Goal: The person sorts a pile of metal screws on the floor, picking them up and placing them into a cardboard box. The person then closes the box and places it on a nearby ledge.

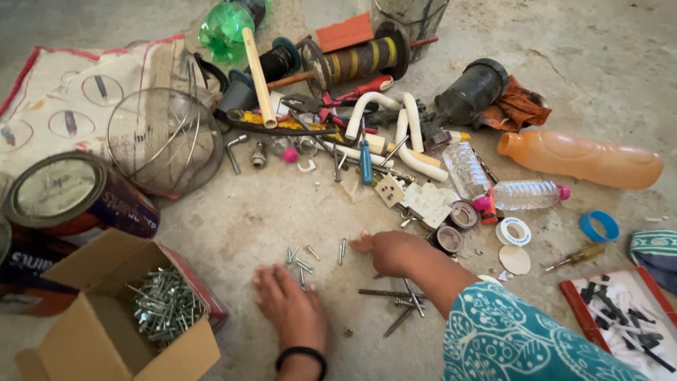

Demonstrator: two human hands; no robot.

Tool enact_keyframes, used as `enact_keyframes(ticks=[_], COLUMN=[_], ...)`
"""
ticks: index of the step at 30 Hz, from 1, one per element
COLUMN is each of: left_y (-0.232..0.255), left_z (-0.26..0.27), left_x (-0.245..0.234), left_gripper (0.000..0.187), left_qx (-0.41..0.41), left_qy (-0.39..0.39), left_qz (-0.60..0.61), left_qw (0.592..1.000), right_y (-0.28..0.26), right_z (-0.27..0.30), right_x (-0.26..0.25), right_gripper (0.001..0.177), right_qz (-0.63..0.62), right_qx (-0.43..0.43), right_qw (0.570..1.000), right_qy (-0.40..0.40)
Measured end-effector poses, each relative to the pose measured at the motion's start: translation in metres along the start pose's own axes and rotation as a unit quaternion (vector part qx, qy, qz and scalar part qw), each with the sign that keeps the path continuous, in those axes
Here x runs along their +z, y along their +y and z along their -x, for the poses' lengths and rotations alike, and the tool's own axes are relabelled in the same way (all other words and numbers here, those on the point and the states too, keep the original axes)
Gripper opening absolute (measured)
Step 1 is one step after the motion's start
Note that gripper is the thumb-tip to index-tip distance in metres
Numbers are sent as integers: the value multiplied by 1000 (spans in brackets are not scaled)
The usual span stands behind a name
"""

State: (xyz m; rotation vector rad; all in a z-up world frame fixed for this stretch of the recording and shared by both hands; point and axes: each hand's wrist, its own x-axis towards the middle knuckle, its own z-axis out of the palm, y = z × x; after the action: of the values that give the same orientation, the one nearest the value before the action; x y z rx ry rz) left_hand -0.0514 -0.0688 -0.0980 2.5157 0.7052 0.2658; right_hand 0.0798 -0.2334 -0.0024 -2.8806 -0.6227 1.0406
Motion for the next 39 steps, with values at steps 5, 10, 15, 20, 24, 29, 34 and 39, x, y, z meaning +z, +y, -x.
enact_keyframes(ticks=[5,10,15,20,24,29,34,39], left_y=[24,28,23,49,55,34,14,12], left_z=[-6,-45,-40,-57,-59,-78,-103,-94], left_x=[-1,-20,-20,-23,-30,-49,-71,-69], left_gripper=[72,56,31,42,39,23,31,61], left_qx=[127,139,246,314,382,371,385,546], left_qy=[34,-29,-130,-110,-133,-226,-259,-158], left_qz=[183,98,154,132,88,5,-14,-28], left_qw=[974,985,948,934,911,901,886,823], right_y=[-2,3,-1,-4,-6,-6,-1,5], right_z=[6,4,7,12,17,21,13,2], right_x=[-5,-1,-9,-13,-13,-14,-9,-2], right_gripper=[87,85,86,84,79,90,88,84], right_qz=[6,2,11,18,3,-34,-16,-9], right_qx=[-4,-6,-9,13,20,14,5,-5], right_qw=[1000,1000,1000,999,999,999,999,1000], right_qy=[-12,-13,-26,-36,-25,-22,-28,-6])
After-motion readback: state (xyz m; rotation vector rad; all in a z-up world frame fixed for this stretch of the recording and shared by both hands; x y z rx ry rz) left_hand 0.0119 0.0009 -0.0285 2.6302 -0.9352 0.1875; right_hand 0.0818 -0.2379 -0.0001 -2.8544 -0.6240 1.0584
